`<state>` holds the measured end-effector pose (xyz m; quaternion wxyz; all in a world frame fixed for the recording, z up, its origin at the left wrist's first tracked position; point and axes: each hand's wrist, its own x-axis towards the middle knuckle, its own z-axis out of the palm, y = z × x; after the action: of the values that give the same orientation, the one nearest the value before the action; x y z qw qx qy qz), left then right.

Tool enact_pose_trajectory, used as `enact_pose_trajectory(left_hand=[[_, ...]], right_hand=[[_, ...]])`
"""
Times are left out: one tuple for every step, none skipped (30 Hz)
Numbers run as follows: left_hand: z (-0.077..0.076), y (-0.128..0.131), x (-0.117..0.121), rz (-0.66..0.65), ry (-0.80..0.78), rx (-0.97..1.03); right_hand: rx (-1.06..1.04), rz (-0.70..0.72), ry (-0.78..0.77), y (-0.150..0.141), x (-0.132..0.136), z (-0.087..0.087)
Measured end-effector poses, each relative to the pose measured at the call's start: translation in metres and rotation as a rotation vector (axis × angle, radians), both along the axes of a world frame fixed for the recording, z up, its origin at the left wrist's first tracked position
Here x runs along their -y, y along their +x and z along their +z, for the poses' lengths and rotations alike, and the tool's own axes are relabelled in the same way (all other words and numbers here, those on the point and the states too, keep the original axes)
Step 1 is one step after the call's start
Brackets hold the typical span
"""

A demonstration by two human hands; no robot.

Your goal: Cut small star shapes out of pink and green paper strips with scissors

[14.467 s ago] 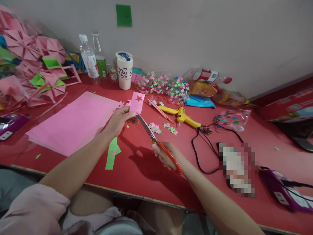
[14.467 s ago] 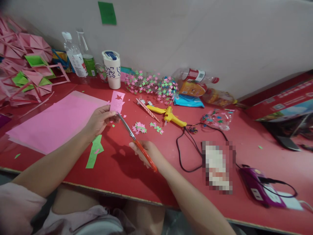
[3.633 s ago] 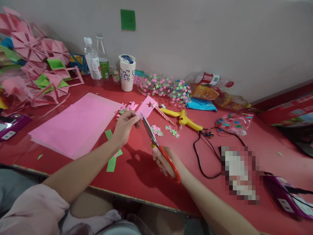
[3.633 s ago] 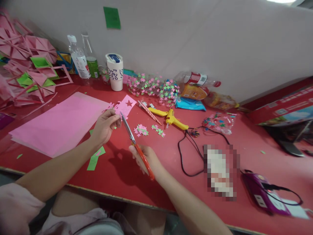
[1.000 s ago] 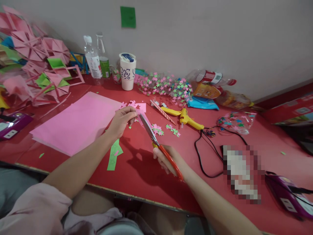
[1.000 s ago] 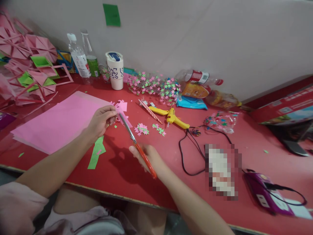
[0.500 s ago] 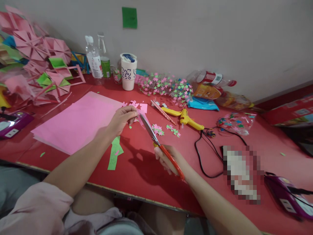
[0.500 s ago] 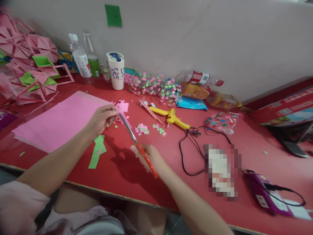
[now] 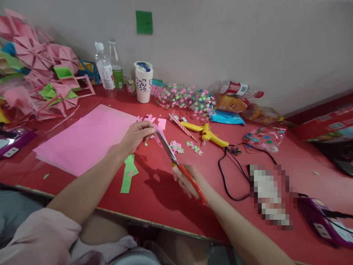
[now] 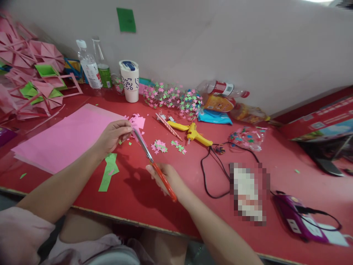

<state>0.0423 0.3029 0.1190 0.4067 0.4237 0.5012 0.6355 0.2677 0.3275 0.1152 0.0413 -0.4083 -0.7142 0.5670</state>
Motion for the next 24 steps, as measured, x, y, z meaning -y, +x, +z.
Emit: enact_pose_trajectory(left_hand=[[-0.0003, -0.0004, -0.0001, -0.002, 0.002, 0.001], [-0.0008, -0.0007, -0.0002, -0.004, 0.001, 0.004], [-0.0012, -0.0010, -0.0003, -0.004, -0.001, 0.008], [-0.0016, -0.0012, -0.0004, -0.003, -0.004, 0.013], [-0.0020, -0.0012, -0.0006, 0.000, -0.008, 0.018], [-0.0023, -0.0011, -0.0007, 0.003, -0.012, 0.023], [-0.0025, -0.0010, -0.0008, 0.006, -0.016, 0.025], [-0.0027, -0.0008, -0.0009, 0.008, -0.021, 0.027], [-0.0028, -0.0007, -0.0011, 0.009, -0.024, 0.029], [-0.0030, -0.0005, -0.0013, 0.009, -0.028, 0.030], [-0.0032, -0.0005, -0.0014, 0.010, -0.028, 0.032], [-0.0034, -0.0004, -0.0016, 0.011, -0.026, 0.034], [-0.0038, -0.0005, -0.0018, 0.012, -0.022, 0.036], [-0.0042, -0.0005, -0.0020, 0.011, -0.018, 0.039], [-0.0046, -0.0006, -0.0022, 0.009, -0.015, 0.042], [-0.0050, -0.0007, -0.0023, 0.007, -0.011, 0.045], [-0.0055, -0.0008, -0.0024, 0.006, -0.009, 0.049], [-0.0058, -0.0011, -0.0025, 0.004, -0.010, 0.051], [-0.0062, -0.0014, -0.0027, 0.004, -0.010, 0.052], [-0.0065, -0.0019, -0.0028, 0.006, -0.009, 0.052], [-0.0068, -0.0024, -0.0030, 0.012, -0.006, 0.051], [-0.0071, -0.0030, -0.0032, 0.020, 0.000, 0.049], [-0.0074, -0.0035, -0.0034, 0.031, 0.009, 0.047], [-0.0079, -0.0040, -0.0037, 0.041, 0.019, 0.043]], right_hand=[[0.003, -0.003, 0.003, -0.0001, 0.0004, 0.0003], [0.007, -0.005, 0.004, -0.0003, 0.0007, 0.0006], [0.012, -0.007, 0.003, -0.0006, 0.0009, 0.0009], [0.016, -0.008, 0.001, -0.0009, 0.0010, 0.0013], [0.017, -0.009, -0.004, -0.0012, 0.0010, 0.0016], [0.018, -0.010, -0.014, -0.0016, 0.0009, 0.0019], [0.020, -0.011, -0.024, -0.0019, 0.0007, 0.0021], [0.023, -0.013, -0.031, -0.0022, 0.0006, 0.0023], [0.025, -0.017, -0.033, -0.0024, 0.0003, 0.0022], [0.026, -0.019, -0.033, -0.0025, 0.0001, 0.0020], [0.027, -0.020, -0.029, -0.0025, -0.0001, 0.0017], [0.027, -0.021, -0.025, -0.0024, -0.0003, 0.0012], [0.025, -0.021, -0.022, -0.0023, -0.0006, 0.0008], [0.023, -0.021, -0.021, -0.0022, -0.0009, 0.0003], [0.027, -0.022, -0.020, -0.0021, -0.0013, 0.0001], [0.033, -0.023, -0.019, -0.0019, -0.0018, 0.0001], [0.039, -0.022, -0.021, -0.0017, -0.0023, 0.0003], [0.043, -0.017, -0.025, -0.0015, -0.0029, 0.0008], [0.044, -0.012, -0.028, -0.0013, -0.0034, 0.0014], [0.042, -0.006, -0.033, -0.0010, -0.0040, 0.0021], [0.038, -0.003, -0.036, -0.0008, -0.0046, 0.0027], [0.036, 0.001, -0.040, -0.0005, -0.0051, 0.0031], [0.037, 0.005, -0.046, -0.0003, -0.0057, 0.0034], [0.041, 0.008, -0.051, -0.0001, -0.0062, 0.0035]])
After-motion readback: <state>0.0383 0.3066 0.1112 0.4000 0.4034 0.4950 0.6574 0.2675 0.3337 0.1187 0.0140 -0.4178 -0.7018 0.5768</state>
